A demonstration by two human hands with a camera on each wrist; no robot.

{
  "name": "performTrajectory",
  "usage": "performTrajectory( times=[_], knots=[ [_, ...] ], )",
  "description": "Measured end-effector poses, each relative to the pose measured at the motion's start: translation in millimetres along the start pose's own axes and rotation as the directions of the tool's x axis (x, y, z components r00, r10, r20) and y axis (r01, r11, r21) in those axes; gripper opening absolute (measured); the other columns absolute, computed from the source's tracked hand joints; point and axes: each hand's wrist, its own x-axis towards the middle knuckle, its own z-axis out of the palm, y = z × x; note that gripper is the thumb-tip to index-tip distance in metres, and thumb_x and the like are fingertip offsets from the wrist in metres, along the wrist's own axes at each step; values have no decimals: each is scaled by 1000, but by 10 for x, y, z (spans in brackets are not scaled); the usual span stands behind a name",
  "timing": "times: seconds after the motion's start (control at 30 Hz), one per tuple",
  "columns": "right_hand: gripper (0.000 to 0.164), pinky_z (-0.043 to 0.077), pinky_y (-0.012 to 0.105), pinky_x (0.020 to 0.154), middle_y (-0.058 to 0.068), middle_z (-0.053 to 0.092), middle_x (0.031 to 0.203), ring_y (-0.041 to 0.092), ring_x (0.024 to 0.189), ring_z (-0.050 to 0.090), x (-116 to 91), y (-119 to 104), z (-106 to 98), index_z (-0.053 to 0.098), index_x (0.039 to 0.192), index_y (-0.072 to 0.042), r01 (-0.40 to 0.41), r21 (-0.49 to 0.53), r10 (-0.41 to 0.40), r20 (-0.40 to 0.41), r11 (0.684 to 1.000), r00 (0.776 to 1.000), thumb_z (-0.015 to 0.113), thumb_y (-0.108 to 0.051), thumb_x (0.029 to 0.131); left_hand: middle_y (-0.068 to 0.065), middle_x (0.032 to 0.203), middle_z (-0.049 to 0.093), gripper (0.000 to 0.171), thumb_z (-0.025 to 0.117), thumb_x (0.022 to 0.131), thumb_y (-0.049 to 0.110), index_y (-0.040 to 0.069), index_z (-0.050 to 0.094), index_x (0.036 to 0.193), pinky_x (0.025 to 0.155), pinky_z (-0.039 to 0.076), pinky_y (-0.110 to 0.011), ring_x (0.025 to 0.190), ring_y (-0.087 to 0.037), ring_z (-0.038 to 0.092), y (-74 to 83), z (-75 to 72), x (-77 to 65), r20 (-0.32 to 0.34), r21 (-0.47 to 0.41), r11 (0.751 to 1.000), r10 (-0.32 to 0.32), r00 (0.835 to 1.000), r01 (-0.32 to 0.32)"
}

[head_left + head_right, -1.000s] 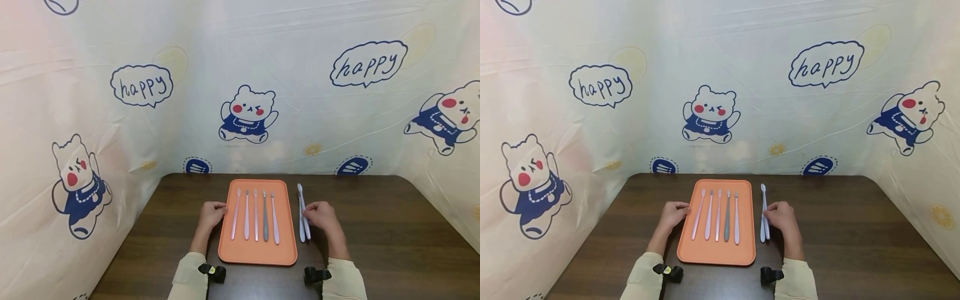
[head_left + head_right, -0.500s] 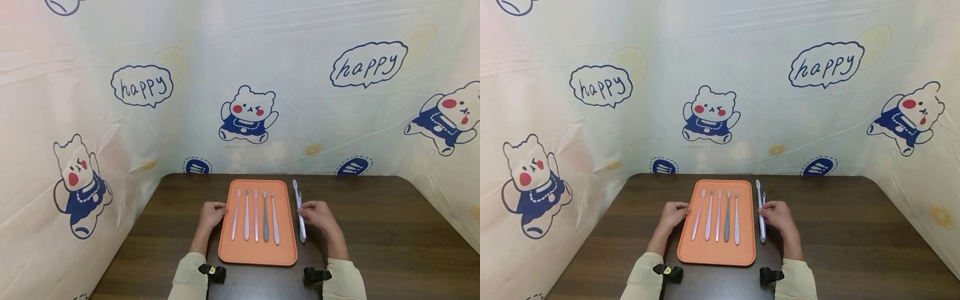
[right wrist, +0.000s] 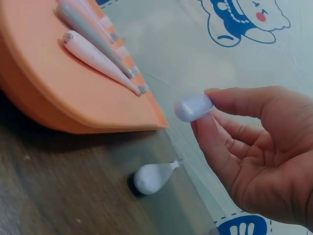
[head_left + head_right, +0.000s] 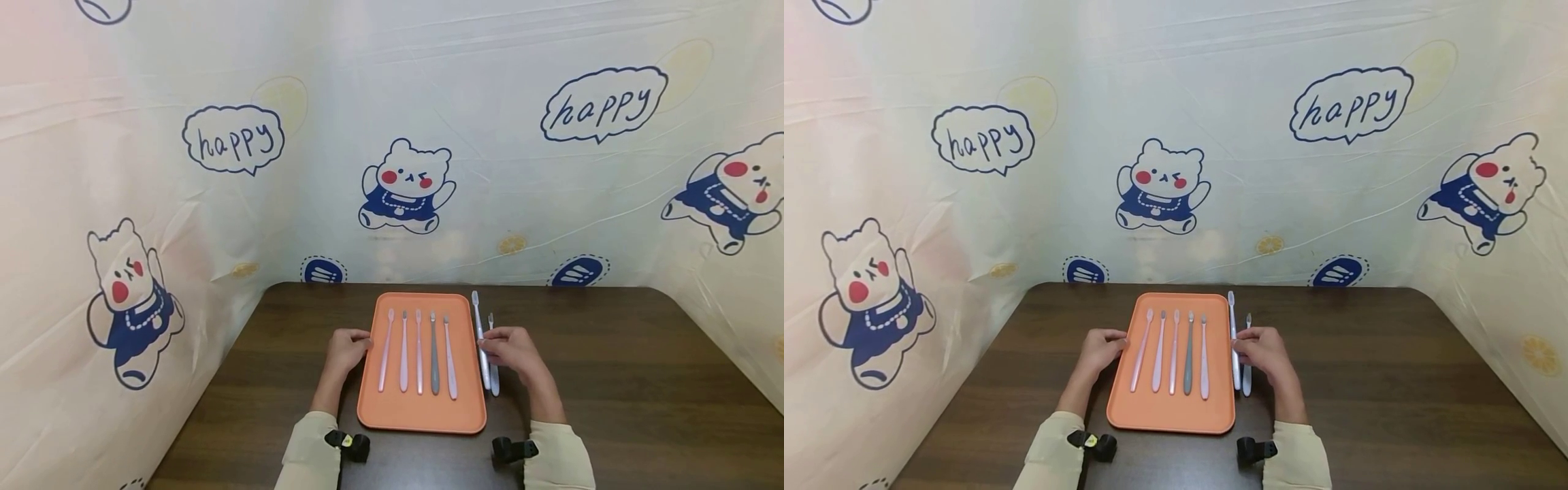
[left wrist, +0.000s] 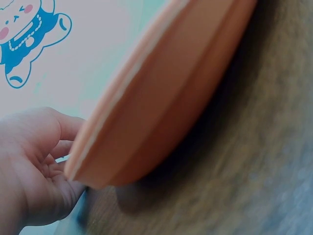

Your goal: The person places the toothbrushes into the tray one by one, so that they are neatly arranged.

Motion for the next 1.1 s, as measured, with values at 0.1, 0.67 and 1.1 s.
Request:
performTrajectory(
  times=[0.1,0.67,1.1],
  knots=[
    [31,60,34,77,16,70,100,11,79,65,6,-5,29,62,113,9,14,16,-14,5,1000,1000,64,-11,90,-15,101,73,22,65,89,16,3,75,104,67,54,-28,81,-17,66,0,-3,2,-1,2,1000,4,1000,-4],
    [27,59,30,70,17,68,97,12,73,64,18,-9,137,65,110,9,30,-9,-30,-5,999,1000,64,-9,90,-16,105,73,21,65,88,16,4,76,102,71,55,-31,90,-22,67,-10,-3,2,-3,12,1000,10,1000,-10],
    [28,59,29,69,17,71,94,9,72,65,15,-21,171,64,110,12,49,1,-49,12,999,999,66,-6,88,-16,104,74,21,66,87,14,3,76,102,69,55,-30,87,-21,67,13,-12,-12,-4,8,1000,8,1000,-8]
  ],
)
